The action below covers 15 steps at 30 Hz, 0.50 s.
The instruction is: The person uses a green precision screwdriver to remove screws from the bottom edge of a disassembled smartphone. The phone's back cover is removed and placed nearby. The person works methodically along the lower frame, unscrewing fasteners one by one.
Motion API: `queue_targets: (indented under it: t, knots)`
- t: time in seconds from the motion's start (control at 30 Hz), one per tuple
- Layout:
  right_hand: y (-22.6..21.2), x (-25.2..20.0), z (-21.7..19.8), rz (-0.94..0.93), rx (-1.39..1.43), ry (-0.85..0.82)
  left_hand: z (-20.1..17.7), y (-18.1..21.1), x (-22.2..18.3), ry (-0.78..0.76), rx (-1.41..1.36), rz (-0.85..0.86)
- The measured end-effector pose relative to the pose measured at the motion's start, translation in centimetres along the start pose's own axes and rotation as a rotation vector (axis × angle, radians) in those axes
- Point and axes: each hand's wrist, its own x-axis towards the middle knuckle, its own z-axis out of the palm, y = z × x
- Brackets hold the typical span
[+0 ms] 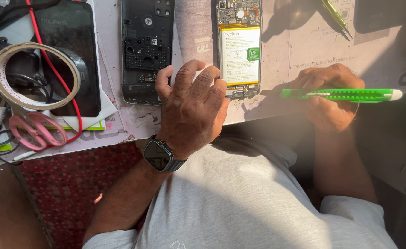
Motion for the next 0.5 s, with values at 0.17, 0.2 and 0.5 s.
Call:
queue_targets:
  t: [0.17, 0.2, 0.5]
  knots:
    - [-0.1, -0.9, 0.2, 0.001, -0.133, 0.07, -0.8, 0.5, 0.1, 0.035, 0.027, -0.054]
    - [-0.5, -1.3, 0.7, 0.028, -0.183, 0.131, -1.1, 0.6, 0.1, 0.047, 0.054, -0.074]
    - [-2.8, 5.6, 0.1, -0.215, -1.214, -0.316, -3.3, -0.8, 0.3, 0.044, 0.324, -0.18]
